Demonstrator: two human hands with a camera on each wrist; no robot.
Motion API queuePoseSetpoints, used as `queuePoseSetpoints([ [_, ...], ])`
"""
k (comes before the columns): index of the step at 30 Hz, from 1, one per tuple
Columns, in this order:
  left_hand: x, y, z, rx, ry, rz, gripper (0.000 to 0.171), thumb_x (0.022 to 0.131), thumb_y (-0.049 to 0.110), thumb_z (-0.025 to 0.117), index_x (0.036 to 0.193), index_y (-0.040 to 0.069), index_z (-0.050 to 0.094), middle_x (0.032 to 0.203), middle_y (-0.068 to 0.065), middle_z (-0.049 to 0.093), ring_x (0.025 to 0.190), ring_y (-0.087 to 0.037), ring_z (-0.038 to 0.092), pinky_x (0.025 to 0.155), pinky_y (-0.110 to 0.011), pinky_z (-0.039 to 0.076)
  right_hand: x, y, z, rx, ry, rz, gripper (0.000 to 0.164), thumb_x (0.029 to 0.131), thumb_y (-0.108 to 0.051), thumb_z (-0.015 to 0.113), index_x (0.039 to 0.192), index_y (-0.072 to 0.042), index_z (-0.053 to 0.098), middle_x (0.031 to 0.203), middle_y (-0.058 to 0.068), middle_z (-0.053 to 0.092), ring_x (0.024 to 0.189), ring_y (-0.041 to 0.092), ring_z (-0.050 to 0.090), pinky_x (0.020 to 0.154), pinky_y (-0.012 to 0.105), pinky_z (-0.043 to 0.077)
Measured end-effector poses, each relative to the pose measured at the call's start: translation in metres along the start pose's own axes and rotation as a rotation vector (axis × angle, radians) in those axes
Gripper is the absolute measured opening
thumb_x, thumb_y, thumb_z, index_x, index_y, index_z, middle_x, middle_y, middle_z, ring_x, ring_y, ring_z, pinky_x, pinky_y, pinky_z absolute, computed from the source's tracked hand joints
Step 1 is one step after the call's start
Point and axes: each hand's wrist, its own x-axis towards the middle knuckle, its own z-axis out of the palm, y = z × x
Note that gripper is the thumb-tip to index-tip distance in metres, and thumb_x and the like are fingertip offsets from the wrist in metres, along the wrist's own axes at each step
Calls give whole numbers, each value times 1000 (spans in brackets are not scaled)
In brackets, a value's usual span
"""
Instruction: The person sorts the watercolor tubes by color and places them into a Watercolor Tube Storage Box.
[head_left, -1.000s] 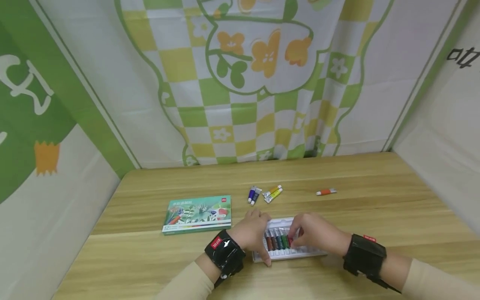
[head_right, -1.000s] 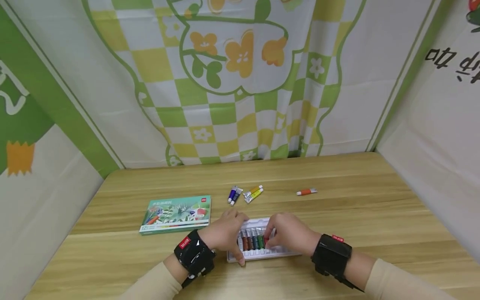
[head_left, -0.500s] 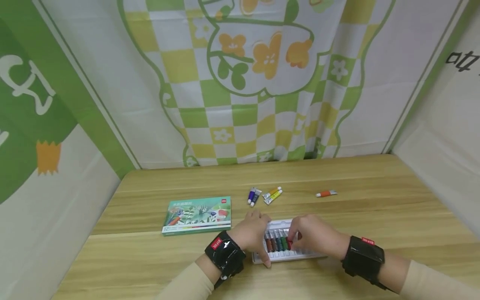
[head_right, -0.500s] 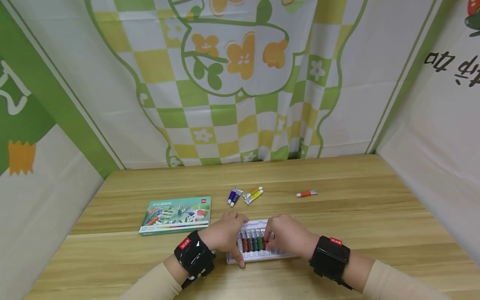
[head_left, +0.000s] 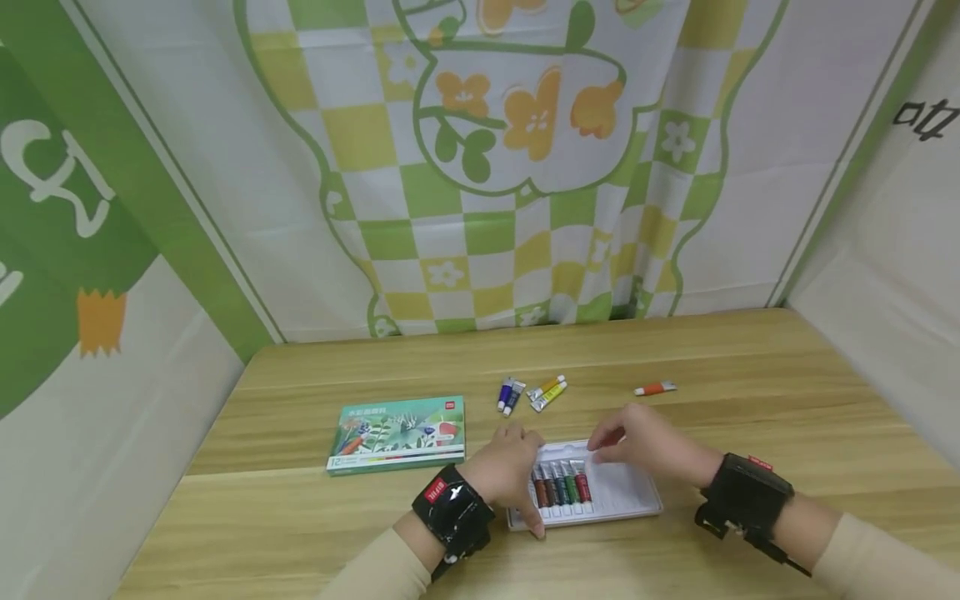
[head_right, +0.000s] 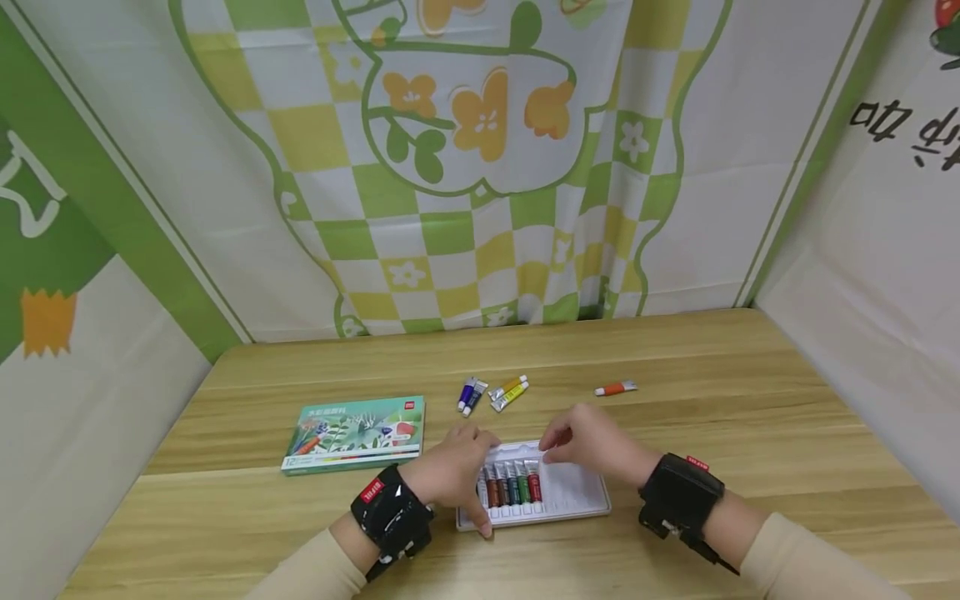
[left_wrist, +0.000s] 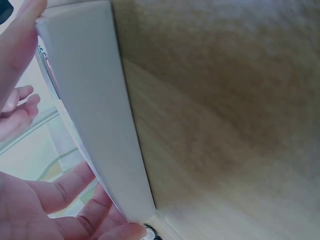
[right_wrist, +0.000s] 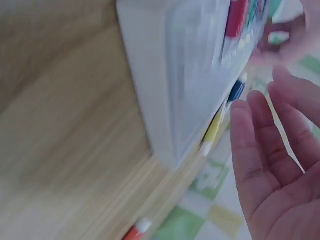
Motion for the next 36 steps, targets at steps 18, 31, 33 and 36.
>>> queuePoseSetpoints([
  [18, -2, 2, -1, 6, -10, -10, 113, 46, 39, 104, 140, 2, 55, 130, -15, 51, 117, -28, 47, 100, -40, 49, 12, 89, -71, 186, 156, 322, 29, 93, -8, 73, 109, 16, 68, 95, 15, 72, 82, 23, 70, 71, 34, 60],
  [31, 0, 3, -1, 30, 3, -7, 113, 44, 41, 104, 139, 1, 56, 127, -15, 52, 115, -27, 48, 99, -39, 49, 34, 85, -76, -28, 141, 375, 19, 89, -13, 75, 82, 4, 70, 70, 0, 64, 58, 9, 58, 55, 23, 50],
  [33, 0, 3, -1, 31, 2, -9, 113, 44, 41, 104, 138, 1, 56, 126, -14, 52, 114, -27, 48, 98, -39, 50, 37, 85, -73, -86, 150, 369, 22, 88, -16, 77, 76, -1, 68, 67, -1, 62, 57, 10, 56, 54, 24, 47],
  [36, 1, 3, -1, 28, 0, -11, 113, 44, 40, 104, 139, 1, 56, 125, -14, 52, 113, -26, 47, 97, -38, 50, 39, 85, -70, -124, 155, 368, 25, 86, -17, 78, 70, -5, 64, 65, -2, 61, 58, 13, 53, 55, 25, 44],
])
